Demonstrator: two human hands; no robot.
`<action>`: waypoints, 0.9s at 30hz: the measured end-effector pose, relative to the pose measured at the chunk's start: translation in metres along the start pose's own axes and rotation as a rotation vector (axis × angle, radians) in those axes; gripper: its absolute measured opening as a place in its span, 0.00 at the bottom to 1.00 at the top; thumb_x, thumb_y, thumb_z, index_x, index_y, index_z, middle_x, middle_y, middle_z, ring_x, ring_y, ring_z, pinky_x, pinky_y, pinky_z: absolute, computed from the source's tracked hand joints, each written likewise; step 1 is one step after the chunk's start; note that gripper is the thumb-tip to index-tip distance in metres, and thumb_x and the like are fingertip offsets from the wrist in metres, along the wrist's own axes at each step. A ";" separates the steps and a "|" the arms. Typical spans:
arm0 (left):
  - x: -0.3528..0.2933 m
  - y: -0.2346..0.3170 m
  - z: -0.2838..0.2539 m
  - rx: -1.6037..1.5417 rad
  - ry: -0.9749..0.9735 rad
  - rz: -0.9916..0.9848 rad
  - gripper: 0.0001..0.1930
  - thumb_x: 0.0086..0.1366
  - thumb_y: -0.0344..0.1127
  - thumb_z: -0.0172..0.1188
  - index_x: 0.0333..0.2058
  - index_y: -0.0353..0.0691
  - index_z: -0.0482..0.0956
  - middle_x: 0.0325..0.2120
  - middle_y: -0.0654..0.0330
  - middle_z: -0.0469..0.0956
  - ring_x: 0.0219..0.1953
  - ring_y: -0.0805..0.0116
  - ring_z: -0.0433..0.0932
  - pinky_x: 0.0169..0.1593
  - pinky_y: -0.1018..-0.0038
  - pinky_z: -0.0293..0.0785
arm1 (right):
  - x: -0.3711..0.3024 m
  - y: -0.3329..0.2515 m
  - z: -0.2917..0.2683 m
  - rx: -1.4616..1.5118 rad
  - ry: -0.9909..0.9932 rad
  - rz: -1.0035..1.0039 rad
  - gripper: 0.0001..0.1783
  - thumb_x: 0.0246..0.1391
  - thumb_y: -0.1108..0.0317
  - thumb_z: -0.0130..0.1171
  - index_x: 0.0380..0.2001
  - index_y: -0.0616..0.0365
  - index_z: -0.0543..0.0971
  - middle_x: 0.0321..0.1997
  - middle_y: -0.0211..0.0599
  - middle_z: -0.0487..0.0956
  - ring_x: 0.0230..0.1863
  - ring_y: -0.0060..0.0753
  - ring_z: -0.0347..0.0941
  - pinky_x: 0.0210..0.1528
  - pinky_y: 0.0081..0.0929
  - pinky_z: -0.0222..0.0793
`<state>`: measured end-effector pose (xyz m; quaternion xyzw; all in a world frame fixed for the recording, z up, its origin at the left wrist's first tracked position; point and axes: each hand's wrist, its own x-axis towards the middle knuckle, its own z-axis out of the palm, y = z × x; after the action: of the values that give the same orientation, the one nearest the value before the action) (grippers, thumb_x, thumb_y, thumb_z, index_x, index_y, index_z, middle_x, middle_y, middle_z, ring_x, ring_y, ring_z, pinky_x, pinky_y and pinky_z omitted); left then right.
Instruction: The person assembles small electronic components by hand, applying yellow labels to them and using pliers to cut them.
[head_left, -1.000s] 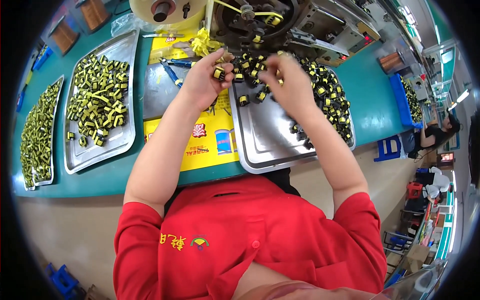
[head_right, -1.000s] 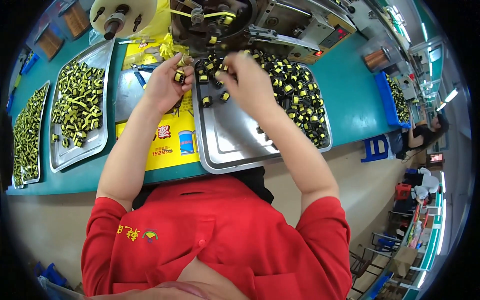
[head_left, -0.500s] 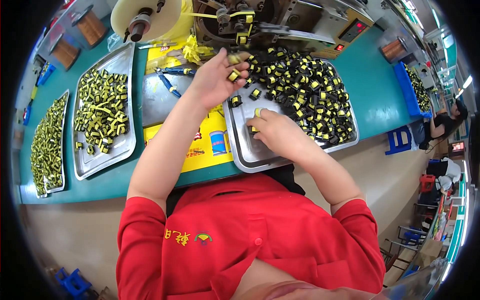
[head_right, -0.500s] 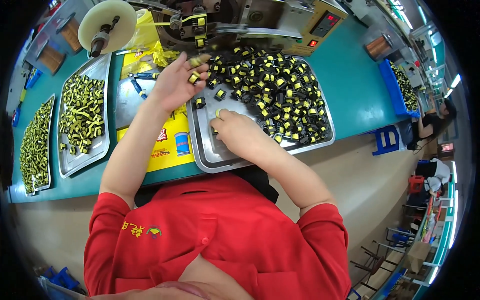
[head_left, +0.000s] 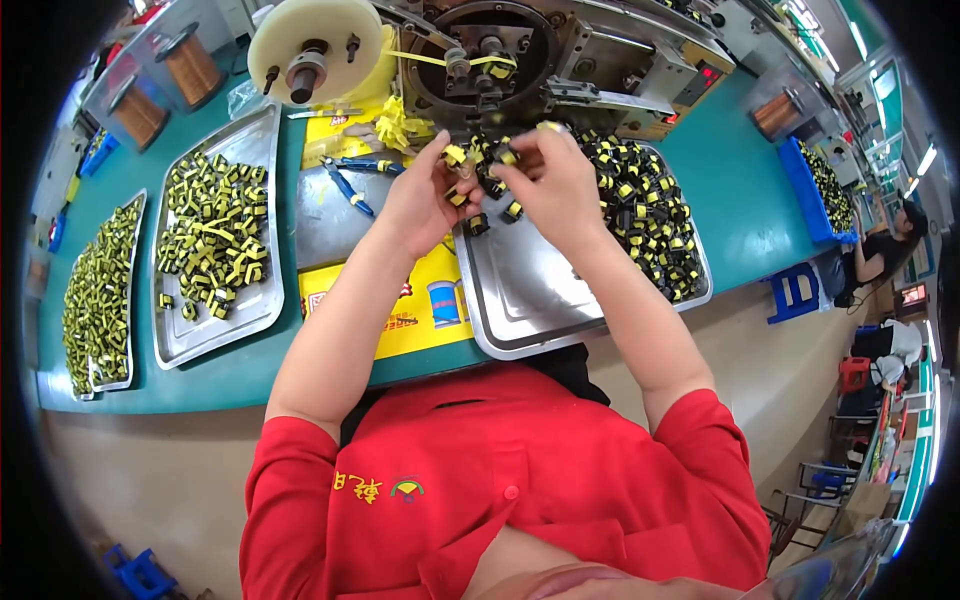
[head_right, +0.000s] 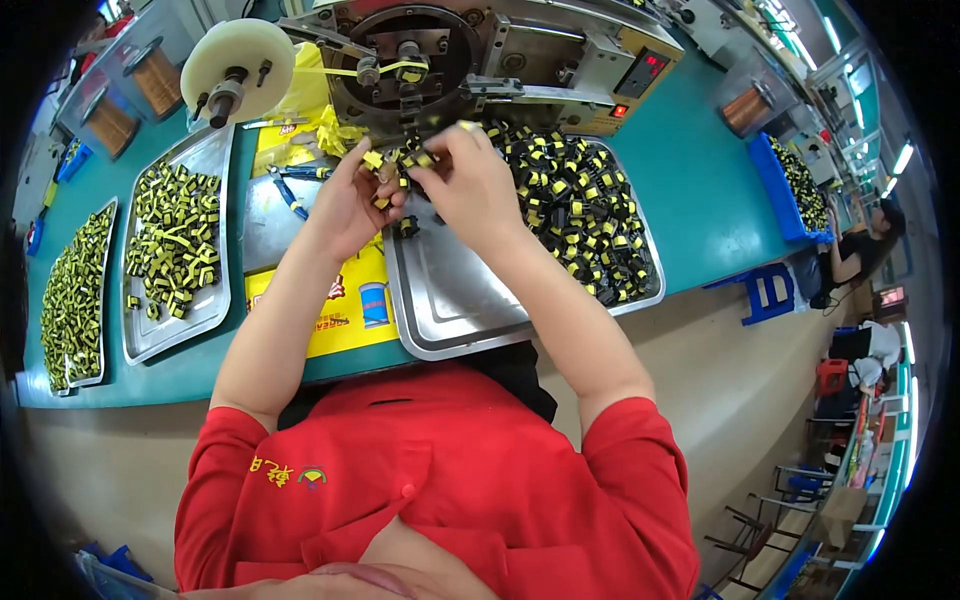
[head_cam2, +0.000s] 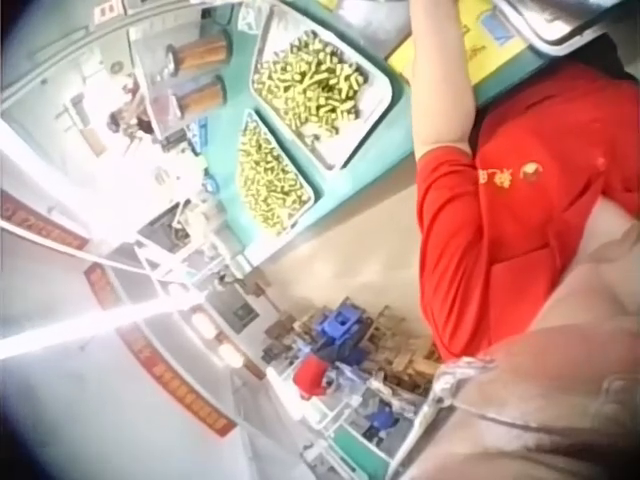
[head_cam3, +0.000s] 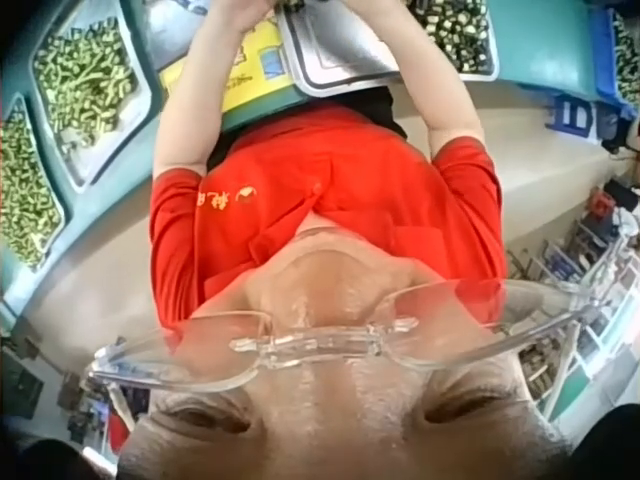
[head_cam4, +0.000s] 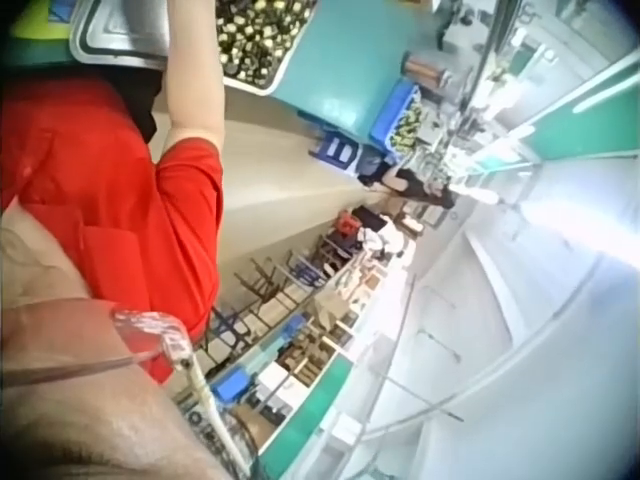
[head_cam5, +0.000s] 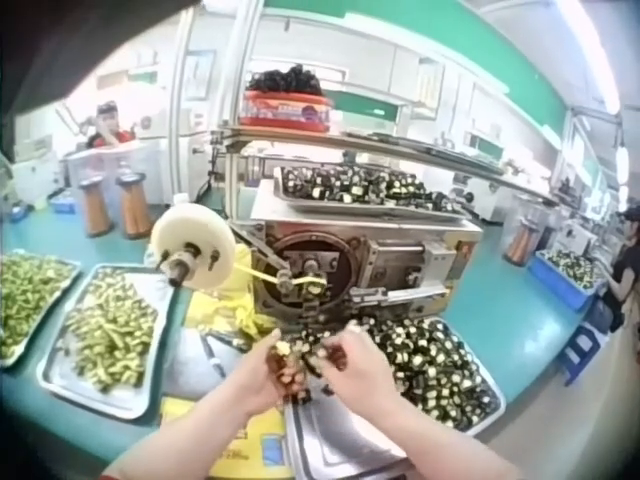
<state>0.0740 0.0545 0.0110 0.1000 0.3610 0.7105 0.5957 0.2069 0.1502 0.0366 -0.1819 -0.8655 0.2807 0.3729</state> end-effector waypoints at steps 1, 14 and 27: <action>0.003 -0.001 -0.008 -0.021 -0.055 0.001 0.21 0.64 0.53 0.46 0.26 0.39 0.68 0.17 0.62 0.64 0.24 0.65 0.67 0.30 0.72 0.64 | 0.012 -0.004 0.006 -0.098 0.066 0.000 0.15 0.39 0.70 0.67 0.30 0.63 0.73 0.30 0.38 0.72 0.25 0.29 0.73 0.29 0.23 0.71; 0.001 -0.002 -0.007 0.027 -0.030 0.020 0.21 0.63 0.53 0.47 0.24 0.40 0.65 0.17 0.62 0.61 0.24 0.65 0.65 0.30 0.72 0.61 | 0.041 0.010 0.027 -0.085 0.280 0.051 0.18 0.42 0.64 0.67 0.29 0.65 0.71 0.25 0.39 0.76 0.24 0.28 0.75 0.27 0.24 0.70; 0.021 0.006 -0.042 -0.024 -0.141 0.057 0.20 0.62 0.54 0.47 0.26 0.41 0.67 0.19 0.60 0.66 0.24 0.65 0.67 0.31 0.71 0.64 | -0.031 0.009 0.013 -0.378 -0.677 -0.151 0.12 0.50 0.59 0.53 0.34 0.52 0.76 0.29 0.41 0.75 0.32 0.45 0.74 0.32 0.38 0.70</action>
<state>0.0396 0.0574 -0.0211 0.1529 0.3064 0.7228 0.6002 0.2186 0.1357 0.0069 -0.0805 -0.9869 0.1321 0.0460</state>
